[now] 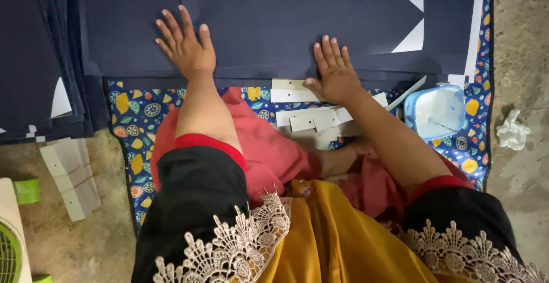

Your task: The person sits on a mat and assembles paper products by applying a white paste to small rectangular inserts and adhering them to the edges of large dark blue sheets. They then fold the sheets over the inserts to secure them, repeating the process for multiple units.

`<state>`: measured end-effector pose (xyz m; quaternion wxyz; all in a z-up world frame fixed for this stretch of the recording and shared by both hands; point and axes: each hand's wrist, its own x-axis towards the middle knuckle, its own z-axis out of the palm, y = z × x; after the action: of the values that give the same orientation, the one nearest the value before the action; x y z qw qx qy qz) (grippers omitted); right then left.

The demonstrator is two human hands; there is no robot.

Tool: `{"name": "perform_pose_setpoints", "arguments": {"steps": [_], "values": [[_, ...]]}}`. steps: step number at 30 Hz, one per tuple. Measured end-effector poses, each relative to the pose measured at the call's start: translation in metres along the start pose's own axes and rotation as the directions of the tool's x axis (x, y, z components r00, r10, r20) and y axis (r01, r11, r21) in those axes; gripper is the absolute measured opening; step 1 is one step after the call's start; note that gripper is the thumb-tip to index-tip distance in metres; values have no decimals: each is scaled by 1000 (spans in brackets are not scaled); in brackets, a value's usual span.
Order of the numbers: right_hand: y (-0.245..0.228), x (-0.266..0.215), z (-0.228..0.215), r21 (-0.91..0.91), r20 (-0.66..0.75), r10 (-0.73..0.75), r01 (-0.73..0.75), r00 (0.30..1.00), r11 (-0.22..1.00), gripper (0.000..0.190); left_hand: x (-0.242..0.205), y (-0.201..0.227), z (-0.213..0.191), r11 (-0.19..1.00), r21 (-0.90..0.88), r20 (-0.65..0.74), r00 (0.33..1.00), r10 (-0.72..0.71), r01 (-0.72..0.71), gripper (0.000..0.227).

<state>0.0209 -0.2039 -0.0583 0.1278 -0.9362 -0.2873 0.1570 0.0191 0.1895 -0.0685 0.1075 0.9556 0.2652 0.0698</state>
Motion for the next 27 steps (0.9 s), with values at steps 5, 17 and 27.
{"name": "perform_pose_setpoints", "arguments": {"steps": [5, 17, 27], "values": [[-10, 3, -2, -125, -19, 5, -7, 1000, 992, 105, -12, 35, -42, 988, 117, 125, 985, -115, 100, 61], [-42, 11, 20, -177, -155, -19, -8, 988, 984, 116, -81, 182, 10, 876, -24, 287, 836, 468, -482, 62], [-7, -30, -63, -96, 209, 276, -261, 938, 961, 97, -47, 110, -41, 957, 135, 363, 912, 192, -256, 67]]}}
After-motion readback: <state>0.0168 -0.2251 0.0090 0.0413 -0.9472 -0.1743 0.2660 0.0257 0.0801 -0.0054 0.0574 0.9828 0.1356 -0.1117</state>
